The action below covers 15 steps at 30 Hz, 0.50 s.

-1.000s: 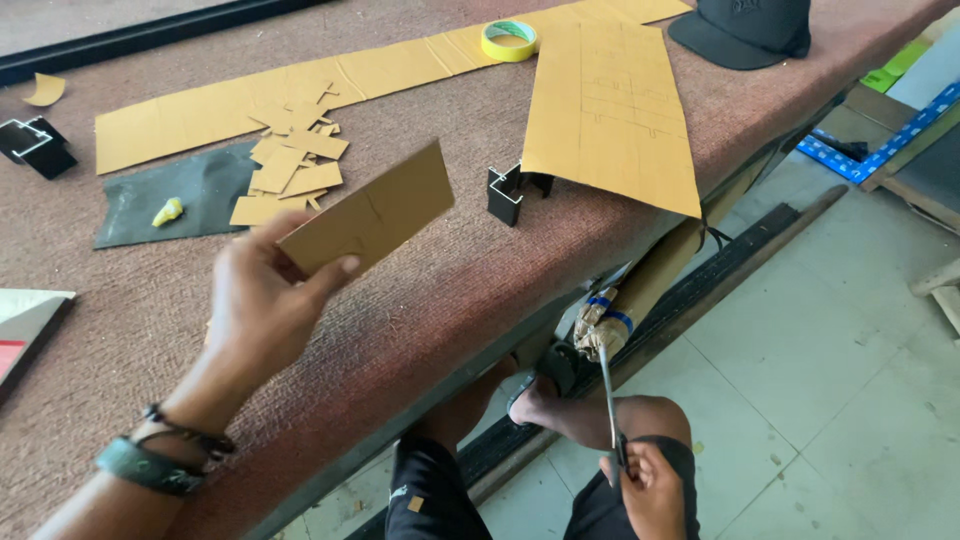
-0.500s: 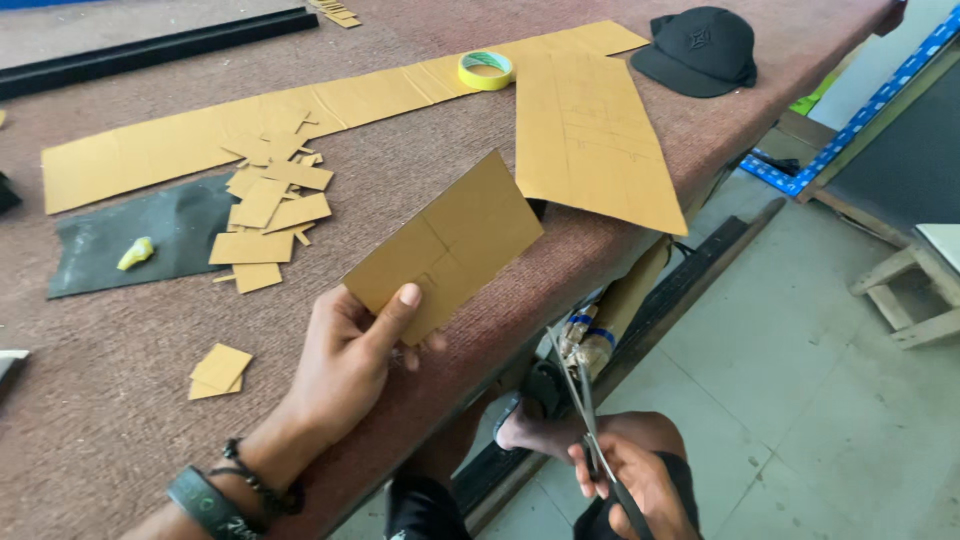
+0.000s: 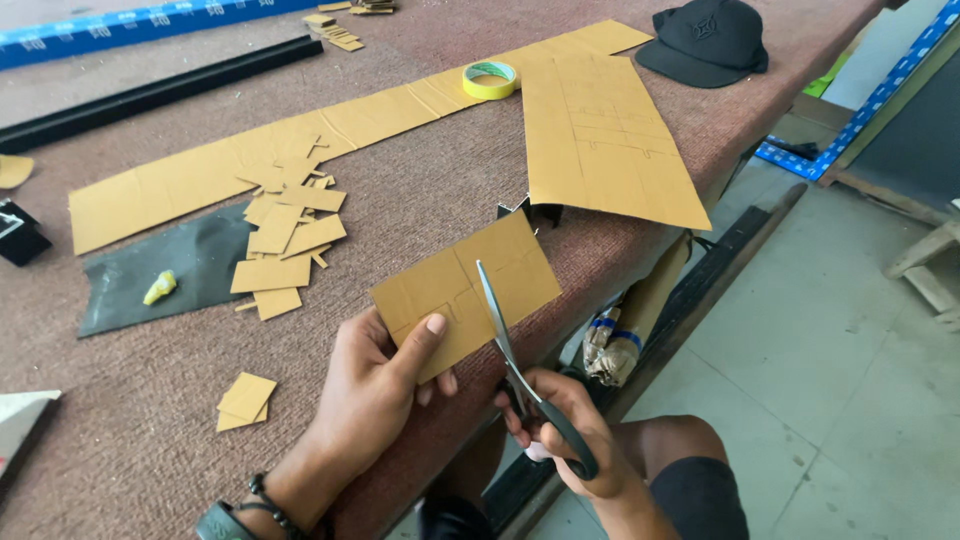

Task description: The person uses scissors to cut small rectangular pieces from a larger sheet of cardboard. They repeatedly trim the edges of the cardboard pieces and place the cut pieces on the table.

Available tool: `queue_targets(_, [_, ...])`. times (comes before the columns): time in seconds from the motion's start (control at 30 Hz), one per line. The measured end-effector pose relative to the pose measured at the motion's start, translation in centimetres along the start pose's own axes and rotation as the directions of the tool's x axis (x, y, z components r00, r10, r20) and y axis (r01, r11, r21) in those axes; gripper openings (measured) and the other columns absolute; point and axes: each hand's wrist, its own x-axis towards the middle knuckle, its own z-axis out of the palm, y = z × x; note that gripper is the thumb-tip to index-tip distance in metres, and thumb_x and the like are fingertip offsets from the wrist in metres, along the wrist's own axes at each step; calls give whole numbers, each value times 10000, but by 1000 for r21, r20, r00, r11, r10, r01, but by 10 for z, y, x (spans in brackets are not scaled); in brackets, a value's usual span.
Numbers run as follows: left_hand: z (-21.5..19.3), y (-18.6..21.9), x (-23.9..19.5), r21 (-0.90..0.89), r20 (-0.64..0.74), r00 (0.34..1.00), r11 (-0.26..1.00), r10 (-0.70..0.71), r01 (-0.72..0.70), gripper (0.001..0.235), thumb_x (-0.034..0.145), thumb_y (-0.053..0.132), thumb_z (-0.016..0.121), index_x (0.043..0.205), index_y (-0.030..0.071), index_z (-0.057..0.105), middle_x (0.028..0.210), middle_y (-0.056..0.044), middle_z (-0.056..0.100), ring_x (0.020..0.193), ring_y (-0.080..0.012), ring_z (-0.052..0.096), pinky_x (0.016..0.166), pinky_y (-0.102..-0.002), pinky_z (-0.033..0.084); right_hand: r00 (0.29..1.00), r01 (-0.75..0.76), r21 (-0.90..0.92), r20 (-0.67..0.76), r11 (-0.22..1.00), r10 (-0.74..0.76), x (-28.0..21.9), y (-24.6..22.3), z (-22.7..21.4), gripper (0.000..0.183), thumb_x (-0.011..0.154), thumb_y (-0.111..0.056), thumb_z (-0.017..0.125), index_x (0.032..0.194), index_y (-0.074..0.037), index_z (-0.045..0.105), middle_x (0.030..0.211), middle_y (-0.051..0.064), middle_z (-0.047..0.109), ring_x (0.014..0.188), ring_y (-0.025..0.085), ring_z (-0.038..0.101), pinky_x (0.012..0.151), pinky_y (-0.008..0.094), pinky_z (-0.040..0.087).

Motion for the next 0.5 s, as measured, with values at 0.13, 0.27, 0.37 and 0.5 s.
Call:
queue_targets(0.13, [1,-1,1,11,-18,999,999,-32,32,316,975,317,600,856,33,670,510,-88,696,377,-98,489,394,-232,376,999,28,0,21,1000,-28,4,7,-4,782,796,-639,786,1080,78,659,797,105,584,672,149,472,604,313,355])
queue_targets(0.27, [1,-1,1,56,-39,999,998,-36,38,353,979,320,598,759,50,653,498,-75,692,377,-93,467,386,-239,347,999,36,28,31,999,-37,5,9,-6,778,792,-624,808,1076,85,659,810,104,614,686,142,494,621,294,382])
queue_targets(0.37, [2,4,0,166,-51,999,986,12,-3,430,976,357,590,651,82,649,474,-24,667,394,-82,495,425,-245,384,1000,-17,7,13,1000,17,6,4,-5,781,734,-623,834,1058,66,658,804,85,597,676,121,482,619,276,367])
queue_targets(0.5, [2,5,-1,180,-48,999,984,20,-11,439,980,372,589,638,99,617,470,-15,648,401,-79,497,431,-245,384,1000,-10,-32,-5,999,10,7,4,-7,779,730,-652,821,1045,45,672,801,77,615,673,111,495,618,273,377])
